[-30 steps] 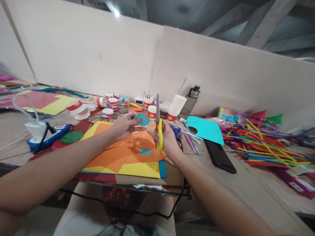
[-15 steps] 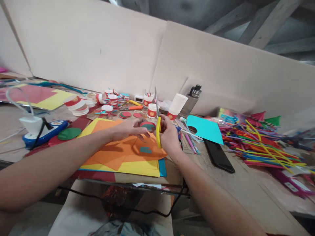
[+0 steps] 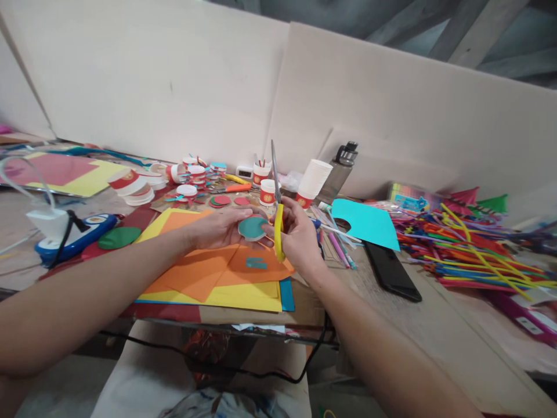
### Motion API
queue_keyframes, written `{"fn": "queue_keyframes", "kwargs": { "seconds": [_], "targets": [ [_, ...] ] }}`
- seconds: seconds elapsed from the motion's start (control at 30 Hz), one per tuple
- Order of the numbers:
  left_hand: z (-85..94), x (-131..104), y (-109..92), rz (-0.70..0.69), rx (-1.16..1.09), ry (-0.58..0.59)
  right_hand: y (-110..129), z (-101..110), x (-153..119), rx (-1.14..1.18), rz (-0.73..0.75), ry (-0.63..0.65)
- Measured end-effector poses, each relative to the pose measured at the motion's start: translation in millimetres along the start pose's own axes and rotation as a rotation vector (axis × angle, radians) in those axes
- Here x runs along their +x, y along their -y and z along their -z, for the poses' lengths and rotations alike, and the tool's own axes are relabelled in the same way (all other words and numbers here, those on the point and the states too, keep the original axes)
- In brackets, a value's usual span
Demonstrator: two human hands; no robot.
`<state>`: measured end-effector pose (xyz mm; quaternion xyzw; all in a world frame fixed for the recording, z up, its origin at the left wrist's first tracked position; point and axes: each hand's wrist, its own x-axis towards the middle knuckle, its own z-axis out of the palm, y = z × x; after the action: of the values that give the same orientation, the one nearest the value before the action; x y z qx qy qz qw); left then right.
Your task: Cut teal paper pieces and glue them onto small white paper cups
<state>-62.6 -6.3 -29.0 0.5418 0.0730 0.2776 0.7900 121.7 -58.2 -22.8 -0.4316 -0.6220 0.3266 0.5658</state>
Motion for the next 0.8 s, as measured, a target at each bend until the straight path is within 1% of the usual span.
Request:
{"fn": "queue_keyframes", "kwargs": {
  "seconds": [0.1,0.17,0.27,0.37,0.47,0.57,0.67,0.8],
  "targets": [
    [-1.2,-2.5,-0.3,-0.016,0.048,-0.004,-0.8,-0.6,1.2,0.067,0.005,0.009],
    [-1.2,-4.5,-0.6,-0.028,0.136,0.000,-1.1,-1.3,1.7,0.082,0.059,0.003],
    [1.1,-5.9,0.1,-0.051,0.247,0.036,-0.3,-2.6,1.5,0.070,0.160,-0.020],
    [3.0,-4.8,0.6,-0.115,0.303,0.041,2.9,-2.7,0.1,0.055,0.209,-0.043],
    [2.4,-3.3,-2.1,-0.206,0.354,-0.006,8.6,-0.7,-2.1,0.006,0.176,-0.061],
    [1.9,-2.9,-7.3,-0.278,0.415,-0.090,14.0,2.0,-4.2,0.038,0.113,-0.041],
    [3.9,-3.6,-11.5,-0.291,0.440,-0.160,15.7,3.2,-5.6,0.085,0.093,0.010],
    [9.0,-4.5,-13.7,-0.303,0.429,-0.167,13.2,2.3,-6.7,0.163,0.020,0.063]
  ]
}}
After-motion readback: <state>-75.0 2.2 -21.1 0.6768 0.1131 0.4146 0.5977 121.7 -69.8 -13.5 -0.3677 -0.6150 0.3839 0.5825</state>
